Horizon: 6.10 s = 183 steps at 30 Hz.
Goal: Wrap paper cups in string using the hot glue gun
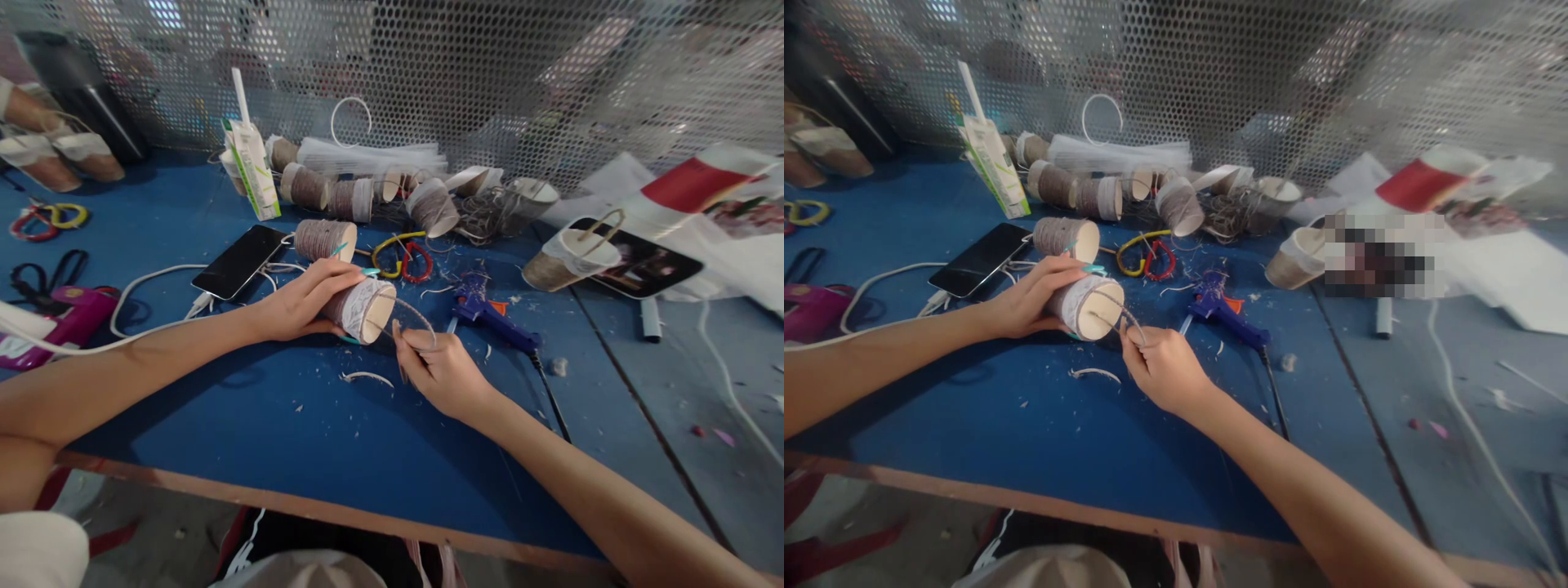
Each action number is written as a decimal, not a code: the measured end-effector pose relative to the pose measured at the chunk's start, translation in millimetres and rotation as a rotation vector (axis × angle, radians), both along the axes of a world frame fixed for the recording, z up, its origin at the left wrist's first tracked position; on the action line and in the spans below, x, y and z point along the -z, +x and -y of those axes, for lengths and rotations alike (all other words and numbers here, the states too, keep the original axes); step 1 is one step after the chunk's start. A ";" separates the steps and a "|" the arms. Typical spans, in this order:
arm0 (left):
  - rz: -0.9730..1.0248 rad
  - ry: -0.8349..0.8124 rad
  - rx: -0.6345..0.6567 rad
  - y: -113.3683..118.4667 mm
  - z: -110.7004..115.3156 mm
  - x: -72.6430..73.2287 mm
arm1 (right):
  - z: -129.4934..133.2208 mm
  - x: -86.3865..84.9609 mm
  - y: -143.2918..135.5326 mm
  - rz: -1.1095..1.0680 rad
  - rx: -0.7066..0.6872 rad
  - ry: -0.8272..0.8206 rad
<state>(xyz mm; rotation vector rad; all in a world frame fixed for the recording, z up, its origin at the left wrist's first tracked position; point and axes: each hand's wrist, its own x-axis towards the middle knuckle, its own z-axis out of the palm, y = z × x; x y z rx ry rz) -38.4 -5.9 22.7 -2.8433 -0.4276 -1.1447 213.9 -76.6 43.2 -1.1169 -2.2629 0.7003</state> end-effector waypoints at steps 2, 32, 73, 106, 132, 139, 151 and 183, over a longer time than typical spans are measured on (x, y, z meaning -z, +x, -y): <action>0.007 0.004 0.009 -0.3 0.4 -0.4 | -0.3 -0.4 0.3 0.006 -0.008 -0.006; 0.021 -0.023 0.100 -1.8 -2.7 2.9 | -4.2 -3.4 5.2 -0.016 -0.153 0.019; 0.758 -0.928 -0.127 30.2 23.1 8.3 | -15.6 8.0 25.0 -0.376 0.083 0.385; 0.674 -0.479 -0.167 37.0 33.2 11.7 | -21.2 -0.7 20.7 -0.268 0.088 0.333; 0.397 0.003 -0.226 23.3 28.5 1.0 | -21.2 -3.2 32.8 -0.023 -0.012 0.467; 0.280 0.027 -0.247 18.0 23.5 -15.0 | -19.1 -7.5 24.4 0.127 -0.186 0.528; 0.457 -0.292 -0.443 -14.7 -57.0 -84.9 | -7.7 -8.9 20.6 0.097 -0.242 0.634; -0.233 -0.618 -0.340 0.0 -142.6 -43.6 | -17.1 2.4 21.3 0.152 -0.195 0.570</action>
